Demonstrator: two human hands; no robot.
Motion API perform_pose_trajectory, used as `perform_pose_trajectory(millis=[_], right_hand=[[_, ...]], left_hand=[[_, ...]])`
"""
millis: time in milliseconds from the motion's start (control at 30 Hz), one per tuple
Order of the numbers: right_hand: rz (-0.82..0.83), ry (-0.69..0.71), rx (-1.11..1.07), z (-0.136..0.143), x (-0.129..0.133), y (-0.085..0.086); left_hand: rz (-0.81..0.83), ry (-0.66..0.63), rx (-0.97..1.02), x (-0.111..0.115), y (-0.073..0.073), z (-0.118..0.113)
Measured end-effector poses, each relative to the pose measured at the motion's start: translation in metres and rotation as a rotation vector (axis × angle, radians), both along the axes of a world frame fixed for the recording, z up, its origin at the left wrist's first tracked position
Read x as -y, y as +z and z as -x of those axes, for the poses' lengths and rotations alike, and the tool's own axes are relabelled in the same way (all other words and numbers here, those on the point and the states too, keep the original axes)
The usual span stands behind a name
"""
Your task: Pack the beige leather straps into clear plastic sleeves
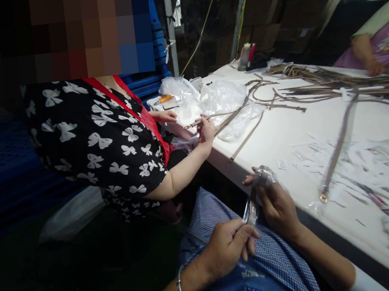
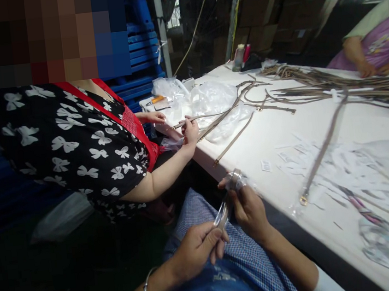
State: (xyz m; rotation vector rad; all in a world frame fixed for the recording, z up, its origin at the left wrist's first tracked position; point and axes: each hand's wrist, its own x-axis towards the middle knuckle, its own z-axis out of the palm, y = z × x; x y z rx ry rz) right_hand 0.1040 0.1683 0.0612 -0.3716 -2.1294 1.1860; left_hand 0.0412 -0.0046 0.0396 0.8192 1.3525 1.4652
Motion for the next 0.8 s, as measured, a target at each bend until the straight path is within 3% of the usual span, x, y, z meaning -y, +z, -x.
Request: perform_pose_trajectory(millis=[67,200,300,400,567,633,700,800], right_hand=[[0.228,-0.027,-0.052,0.004,-0.003,-0.002],[1.087,-0.061,-0.304,0.007,-0.021,0.014],[1.406,-0.032,-0.423,0.005,-0.031,0.029],[1.406,-0.022,-0.496,0.002,-0.026,0.028],[1.065,-0.088,-0.498,0.005,0.001,-0.003],[1.023,-0.075,-0.495,0.004,0.005,-0.012],[1.105,-0.048,-0.515,-0.001,0.002,-0.013],[1.353,0.058,-0.475,-0.017,-0.011,-0.004]], left_hand=[[0.016,-0.030,-0.009,0.001,0.001,0.000],[0.065,0.003,0.004,0.003,-0.012,-0.002],[0.085,0.060,-0.007,0.006,-0.024,-0.003],[0.077,0.074,-0.004,0.009,-0.026,-0.003],[0.059,0.010,0.015,0.013,-0.011,-0.009],[0.055,-0.011,0.043,0.016,-0.007,-0.014],[0.057,-0.024,0.091,0.020,-0.012,-0.017],[0.124,-0.016,0.098,0.030,-0.035,-0.018]])
